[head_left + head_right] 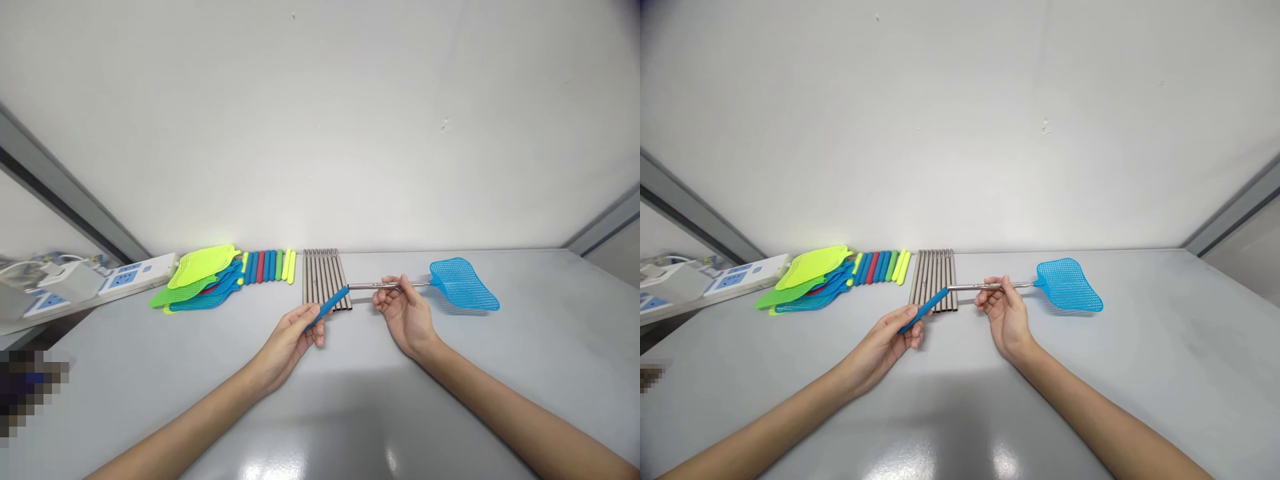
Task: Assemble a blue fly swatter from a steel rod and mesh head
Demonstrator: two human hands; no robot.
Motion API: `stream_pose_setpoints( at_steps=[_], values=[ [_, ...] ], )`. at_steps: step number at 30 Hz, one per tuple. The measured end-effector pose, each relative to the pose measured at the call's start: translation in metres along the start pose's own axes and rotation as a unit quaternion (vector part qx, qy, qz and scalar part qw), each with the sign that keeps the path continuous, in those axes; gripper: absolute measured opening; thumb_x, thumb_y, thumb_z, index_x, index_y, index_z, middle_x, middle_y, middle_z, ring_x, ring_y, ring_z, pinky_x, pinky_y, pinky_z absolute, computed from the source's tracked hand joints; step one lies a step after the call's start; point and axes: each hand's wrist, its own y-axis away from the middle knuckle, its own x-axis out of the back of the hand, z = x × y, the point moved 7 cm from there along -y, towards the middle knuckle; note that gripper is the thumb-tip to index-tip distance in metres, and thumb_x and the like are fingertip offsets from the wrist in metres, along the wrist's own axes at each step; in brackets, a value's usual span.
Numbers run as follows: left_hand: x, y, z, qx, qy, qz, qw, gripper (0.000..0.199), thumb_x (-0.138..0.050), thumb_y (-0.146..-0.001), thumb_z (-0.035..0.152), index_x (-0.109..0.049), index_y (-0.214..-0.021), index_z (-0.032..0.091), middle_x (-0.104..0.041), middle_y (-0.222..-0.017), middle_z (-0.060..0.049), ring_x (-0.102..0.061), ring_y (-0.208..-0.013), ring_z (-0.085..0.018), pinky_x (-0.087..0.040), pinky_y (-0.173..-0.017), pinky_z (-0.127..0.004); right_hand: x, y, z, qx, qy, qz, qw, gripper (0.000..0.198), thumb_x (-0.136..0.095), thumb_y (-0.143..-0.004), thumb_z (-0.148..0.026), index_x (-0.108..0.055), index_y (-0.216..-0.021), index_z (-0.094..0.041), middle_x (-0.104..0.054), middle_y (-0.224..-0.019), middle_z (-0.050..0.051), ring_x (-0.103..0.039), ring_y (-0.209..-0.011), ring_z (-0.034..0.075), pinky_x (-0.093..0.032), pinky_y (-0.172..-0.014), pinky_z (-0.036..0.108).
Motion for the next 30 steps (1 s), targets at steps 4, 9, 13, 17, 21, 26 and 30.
stream_pose_setpoints(
  at_steps=[4,9,13,17,21,26,30],
  values=[
    [0.0007,0.0002,-0.0006,-0.002,-0.011,0.000,1.000,0.022,-0.045,-0.079,0.032,-0.056,-0.084,0.013,-0.046,-0.060,0.001,-0.041,-0.055,-0.007,-0.035,-0.056,-0.020,0.0007,-0.0010,0.0013,0.002,0.003,0.005,1.000,0.024,-0.048,-0.075,-0.039,-0.057,-0.072,-0.016,-0.051,-0.052,0.001,-0.049,-0.054,0.013,-0.037,-0.054,0.025],
    [-0.0006,0.0008,0.0004,0.000,-0.016,-0.006,1.000,0.022,-0.045,-0.079,0.033,-0.055,-0.080,0.014,-0.046,-0.060,0.001,-0.040,-0.054,-0.007,-0.035,-0.055,-0.020,0.0011,-0.0018,0.0011,0.010,0.002,0.013,1.000,0.026,-0.050,-0.073,-0.040,-0.058,-0.070,-0.016,-0.048,-0.049,0.000,-0.047,-0.051,0.012,-0.036,-0.052,0.024],
    [0.0001,0.0017,0.0007,0.003,-0.024,-0.001,1.000,0.022,-0.044,-0.079,0.034,-0.054,-0.080,0.014,-0.045,-0.058,0.002,-0.040,-0.053,-0.007,-0.034,-0.055,-0.020,0.0014,-0.0008,0.0008,0.014,0.005,0.026,1.000,0.025,-0.051,-0.073,-0.039,-0.058,-0.067,-0.016,-0.046,-0.045,-0.001,-0.046,-0.049,0.012,-0.035,-0.050,0.024],
    [0.0001,0.0020,0.0001,0.003,-0.034,0.000,0.999,0.022,-0.045,-0.078,0.034,-0.052,-0.074,0.014,-0.044,-0.056,0.003,-0.039,-0.051,-0.006,-0.033,-0.053,-0.020,0.0036,-0.0003,-0.0013,0.031,0.011,0.040,0.999,0.023,-0.052,-0.072,-0.037,-0.057,-0.064,-0.016,-0.044,-0.043,-0.002,-0.045,-0.046,0.010,-0.034,-0.048,0.023],
    [-0.0007,0.0019,0.0003,-0.003,-0.045,-0.001,0.999,0.022,-0.045,-0.078,0.034,-0.049,-0.069,0.014,-0.044,-0.055,0.003,-0.039,-0.050,-0.006,-0.031,-0.052,-0.020,0.0045,-0.0008,-0.0018,0.037,0.012,0.038,0.999,0.024,-0.053,-0.071,-0.038,-0.057,-0.063,-0.016,-0.043,-0.043,-0.003,-0.044,-0.044,0.010,-0.034,-0.047,0.023],
    [-0.0002,0.0020,0.0013,-0.004,-0.071,0.007,0.997,0.023,-0.045,-0.078,0.036,-0.047,-0.069,0.015,-0.041,-0.050,0.005,-0.036,-0.046,-0.006,-0.027,-0.049,-0.021,0.0038,-0.0010,-0.0021,0.040,0.013,0.033,0.999,0.026,-0.053,-0.071,-0.040,-0.056,-0.062,-0.016,-0.044,-0.043,-0.002,-0.044,-0.044,0.010,-0.033,-0.046,0.023],
    [0.0000,0.0021,0.0025,-0.013,-0.101,0.015,0.995,0.025,-0.045,-0.078,0.038,-0.047,-0.069,0.015,-0.035,-0.043,0.007,-0.029,-0.040,-0.005,-0.022,-0.045,-0.021,0.0027,-0.0007,-0.0028,0.042,0.016,0.031,0.999,0.026,-0.053,-0.072,-0.039,-0.055,-0.060,-0.016,-0.043,-0.043,-0.003,-0.043,-0.043,0.009,-0.033,-0.046,0.023]
  ],
)
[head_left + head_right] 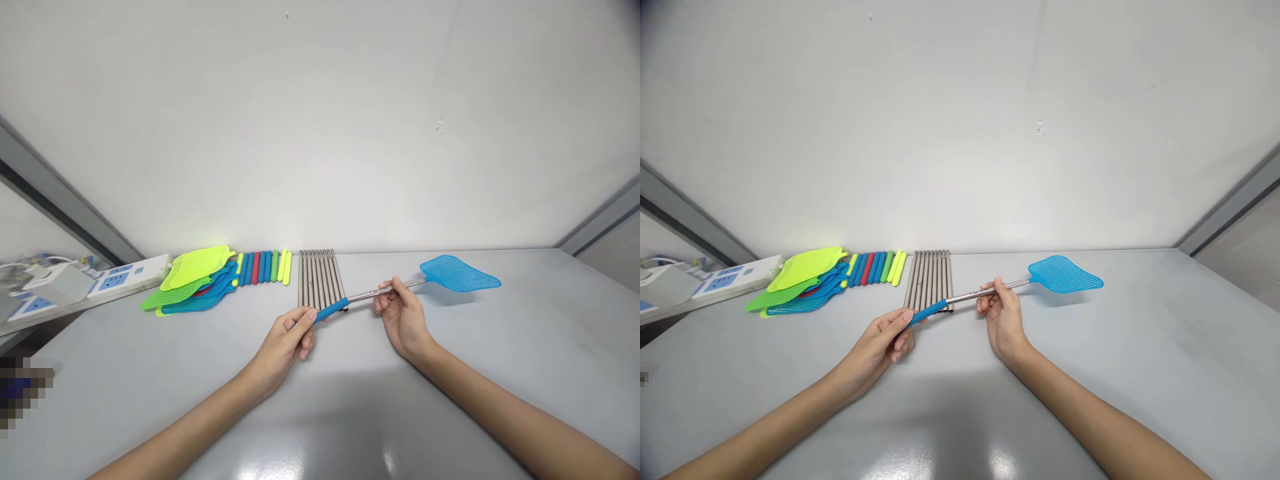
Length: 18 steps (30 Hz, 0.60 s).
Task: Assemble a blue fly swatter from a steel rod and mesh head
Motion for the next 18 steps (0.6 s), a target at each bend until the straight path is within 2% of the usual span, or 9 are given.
stream_pose_setpoints(
  at_steps=[8,18],
  values=[
    [0.0009,0.0014,-0.0016,-0.014,-0.076,0.006,0.997,0.027,-0.043,-0.077,0.041,-0.048,-0.070,0.015,-0.026,-0.036,0.009,-0.021,-0.036,-0.005,-0.018,-0.041,-0.021,-0.0003,-0.0005,0.0026,-0.011,0.013,0.000,1.000,0.029,-0.050,-0.073,-0.042,-0.054,-0.060,-0.016,-0.042,-0.042,-0.003,-0.041,-0.042,0.009,-0.032,-0.044,0.022],
    [0.0013,0.0026,-0.0031,-0.014,-0.111,0.010,0.994,0.027,-0.043,-0.077,0.041,-0.050,-0.072,0.016,-0.027,-0.037,0.008,-0.022,-0.037,-0.005,-0.018,-0.040,-0.019,-0.0047,0.0013,0.0048,-0.017,0.048,-0.024,0.998,0.029,-0.050,-0.073,-0.040,-0.055,-0.060,-0.015,-0.043,-0.041,-0.003,-0.041,-0.041,0.009,-0.032,-0.045,0.022]
  ],
)
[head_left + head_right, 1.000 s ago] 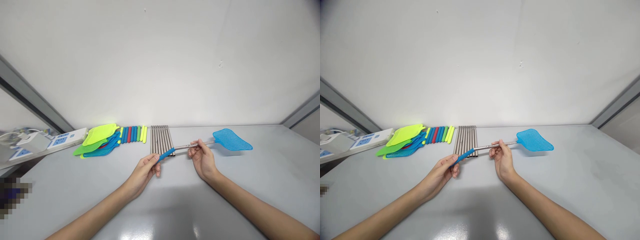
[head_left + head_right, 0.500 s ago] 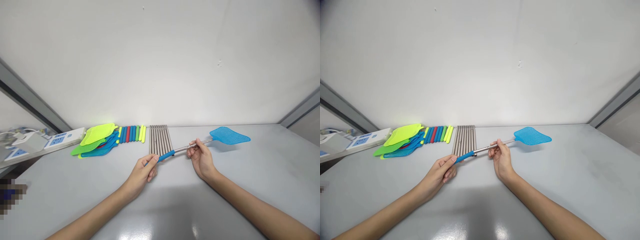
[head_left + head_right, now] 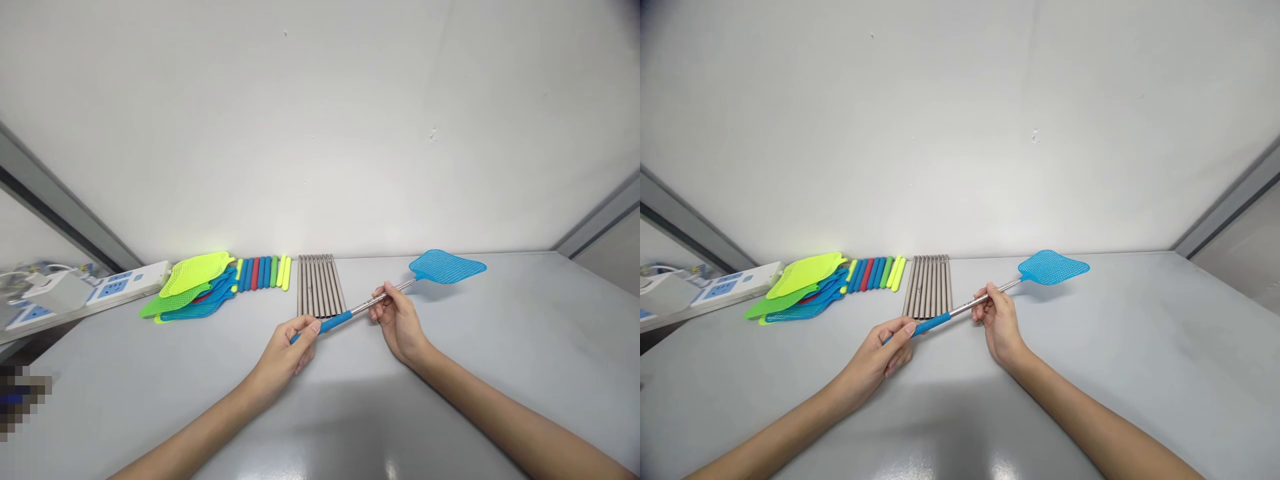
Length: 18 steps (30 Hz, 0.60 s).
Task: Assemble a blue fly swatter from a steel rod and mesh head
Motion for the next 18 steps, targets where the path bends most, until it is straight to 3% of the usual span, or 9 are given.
stream_pose_setpoints(
  at_steps=[8,12,18],
  values=[
    [-0.007,0.000,0.003,0.005,0.003,-0.031,1.000,0.029,-0.045,-0.077,0.040,-0.055,-0.084,0.014,-0.041,-0.041,0.005,-0.036,-0.039,-0.007,-0.030,-0.044,-0.019,-0.003,0.002,0.002,0.003,0.030,-0.026,0.999,0.030,-0.046,-0.076,-0.040,-0.056,-0.063,-0.015,-0.045,-0.042,-0.002,-0.043,-0.043,0.010,-0.034,-0.046,0.022],
    [-0.014,0.001,0.009,0.007,-0.030,-0.084,0.996,0.033,-0.045,-0.076,0.042,-0.057,-0.082,0.013,-0.046,-0.043,0.003,-0.042,-0.040,-0.008,-0.033,-0.046,-0.020,-0.006,0.004,0.002,0.000,0.045,-0.037,0.998,0.030,-0.047,-0.076,-0.040,-0.056,-0.064,-0.015,-0.047,-0.044,-0.001,-0.044,-0.044,0.010,-0.034,-0.046,0.022],
    [-0.026,0.006,0.006,0.054,-0.101,-0.172,0.978,0.038,-0.040,-0.076,0.049,-0.055,-0.080,0.014,-0.042,-0.038,0.006,-0.036,-0.033,-0.006,-0.028,-0.038,-0.017,-0.013,0.007,0.004,-0.004,0.097,-0.084,0.992,0.031,-0.046,-0.077,-0.041,-0.057,-0.065,-0.014,-0.051,-0.049,0.001,-0.046,-0.047,0.011,-0.035,-0.045,0.022]
  ],
)
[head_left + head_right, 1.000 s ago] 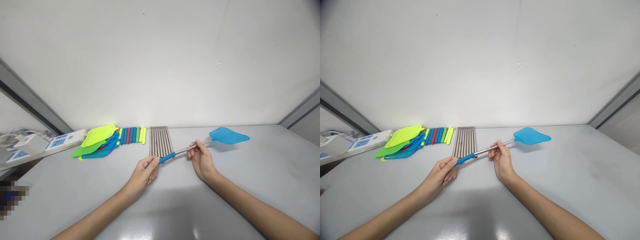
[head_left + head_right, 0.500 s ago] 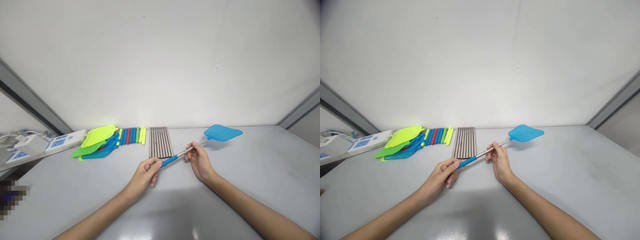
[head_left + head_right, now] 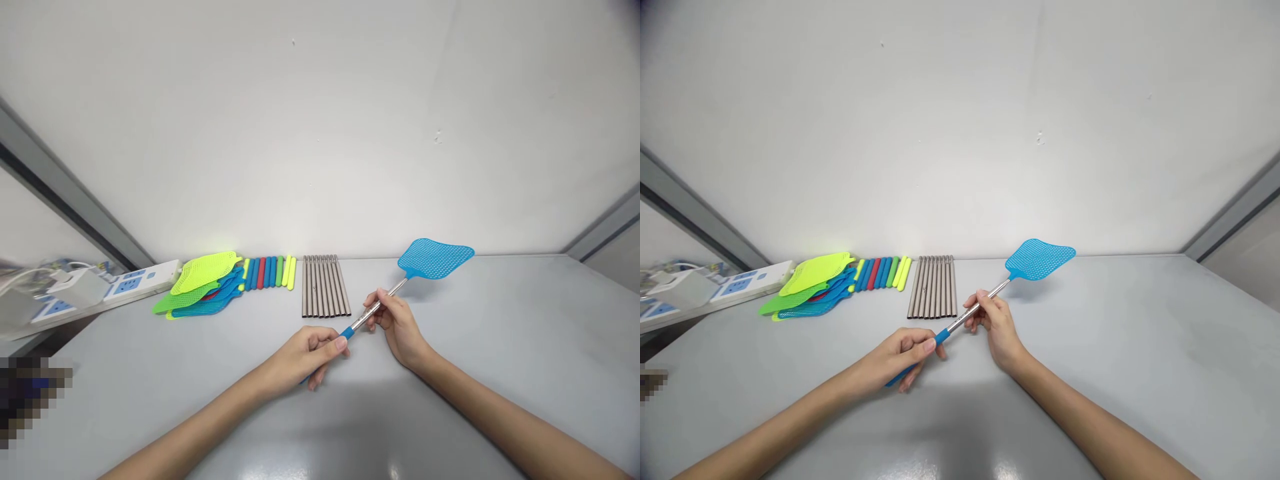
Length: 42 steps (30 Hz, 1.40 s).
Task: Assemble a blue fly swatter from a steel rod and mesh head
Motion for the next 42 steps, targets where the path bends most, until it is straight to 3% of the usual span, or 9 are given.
stream_pose_setpoints(
  at_steps=[14,24,34,42],
  values=[
    [0.001,-0.002,0.000,-0.041,0.035,-0.013,0.998,0.035,-0.033,-0.081,0.043,-0.042,-0.061,0.015,-0.035,-0.040,0.007,-0.031,-0.036,-0.005,-0.026,-0.042,-0.018,-0.006,0.002,-0.001,0.006,0.038,-0.049,0.998,0.030,-0.045,-0.079,-0.037,-0.059,-0.064,-0.014,-0.048,-0.046,0.000,-0.043,-0.044,0.009,-0.033,-0.045,0.021],
    [0.001,-0.003,0.004,-0.066,-0.013,-0.011,0.998,0.036,-0.033,-0.081,0.045,-0.044,-0.064,0.015,-0.034,-0.038,0.008,-0.031,-0.033,-0.004,-0.025,-0.038,-0.017,0.011,-0.003,-0.004,-0.004,-0.057,0.012,0.998,0.033,-0.047,-0.076,-0.041,-0.060,-0.064,-0.013,-0.047,-0.045,0.000,-0.043,-0.042,0.008,-0.035,-0.041,0.019],
    [-0.001,-0.001,0.005,-0.083,-0.067,0.020,0.994,0.036,-0.037,-0.077,0.049,-0.046,-0.066,0.016,-0.033,-0.040,0.008,-0.026,-0.032,-0.004,-0.020,-0.030,-0.015,0.017,-0.002,-0.003,-0.007,-0.047,0.005,0.999,0.026,-0.053,-0.071,-0.037,-0.060,-0.064,-0.013,-0.047,-0.045,-0.001,-0.044,-0.042,0.007,-0.036,-0.042,0.018],
    [-0.003,0.002,0.009,-0.103,-0.120,0.036,0.987,0.039,-0.038,-0.077,0.049,-0.053,-0.069,0.014,-0.033,-0.039,0.008,-0.024,-0.031,-0.002,-0.019,-0.032,-0.015,0.024,0.013,-0.006,-0.012,-0.060,0.023,0.998,0.025,-0.053,-0.070,-0.036,-0.061,-0.065,-0.013,-0.047,-0.046,-0.002,-0.043,-0.042,0.006,-0.036,-0.042,0.017]
  ],
)
